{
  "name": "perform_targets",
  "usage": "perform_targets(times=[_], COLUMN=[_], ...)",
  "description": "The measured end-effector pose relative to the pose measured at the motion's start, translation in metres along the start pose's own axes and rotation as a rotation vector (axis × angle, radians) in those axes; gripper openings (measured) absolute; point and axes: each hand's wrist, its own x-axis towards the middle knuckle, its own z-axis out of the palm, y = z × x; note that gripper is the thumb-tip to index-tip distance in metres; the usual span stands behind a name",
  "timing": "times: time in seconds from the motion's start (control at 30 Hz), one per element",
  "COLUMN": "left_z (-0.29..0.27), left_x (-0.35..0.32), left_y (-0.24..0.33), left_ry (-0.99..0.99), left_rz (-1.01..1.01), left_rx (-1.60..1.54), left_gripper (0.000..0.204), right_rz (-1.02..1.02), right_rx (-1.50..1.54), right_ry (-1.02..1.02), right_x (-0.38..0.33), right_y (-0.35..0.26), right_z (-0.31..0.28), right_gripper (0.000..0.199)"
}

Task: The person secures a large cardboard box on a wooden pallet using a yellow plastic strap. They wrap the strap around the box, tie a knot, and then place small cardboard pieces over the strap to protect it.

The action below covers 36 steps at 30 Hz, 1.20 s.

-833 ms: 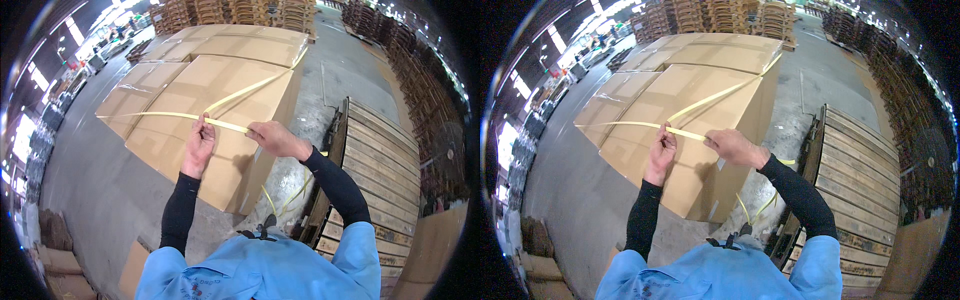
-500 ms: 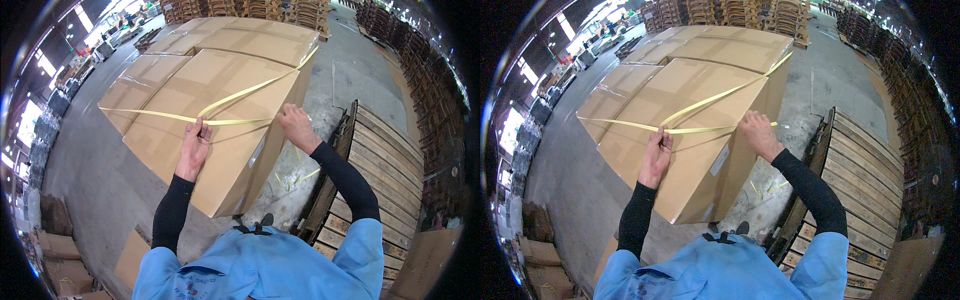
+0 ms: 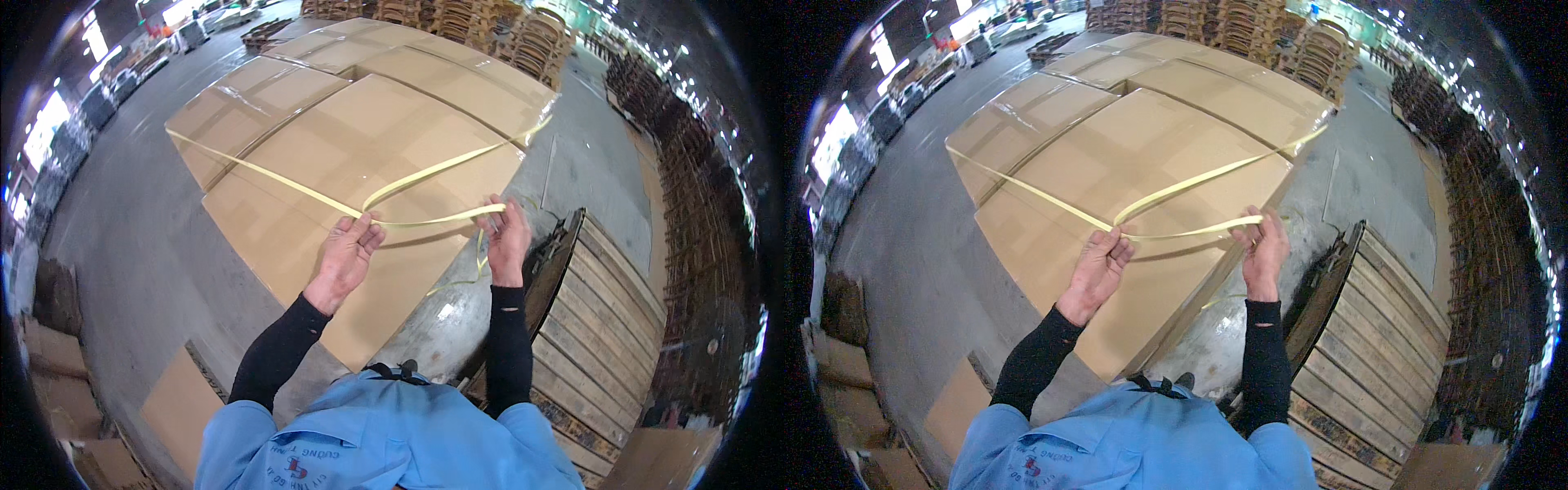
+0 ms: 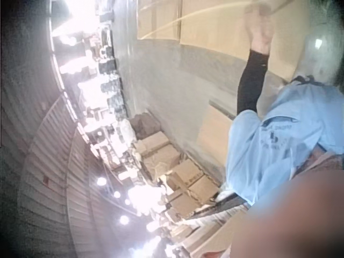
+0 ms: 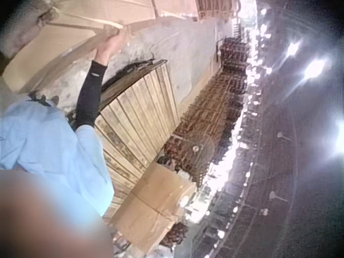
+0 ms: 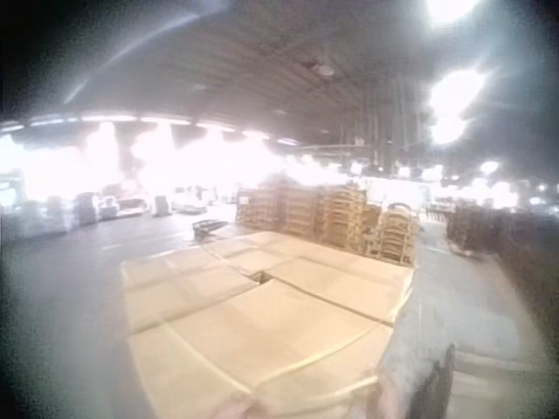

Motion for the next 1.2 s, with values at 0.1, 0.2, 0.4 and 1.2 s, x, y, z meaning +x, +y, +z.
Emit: perform_targets(times=[0.1,0.2,0.4,1.2], left_z=[0.004,0.006,0.006,0.007], left_x=[-0.003,-0.006,-0.008,-0.003], left_y=[-0.001,-0.003,-0.007,-0.014], left_ry=[0.010,0.019,-0.008,0.041], left_rz=[-0.003,-0.018,-0.006,0.156], left_rx=[0.008,0.005,-0.061,0.237], left_gripper=[0.012,0.012,0.014,0.007], right_rz=[-0.006,-0.023,-0.004,-1.085], right_rx=[0.216,0.298,0.316,-1.676], right_ry=[0.130,0.228,0.210,-1.764], right_x=[0.006,0.028,0.083,-0.077], right_y=[0.021,0.050,0.070,0.054], right_z=[0.000,-0.009,-0.062,0.270], right_gripper=[0.032,0.026,0.027,0.034])
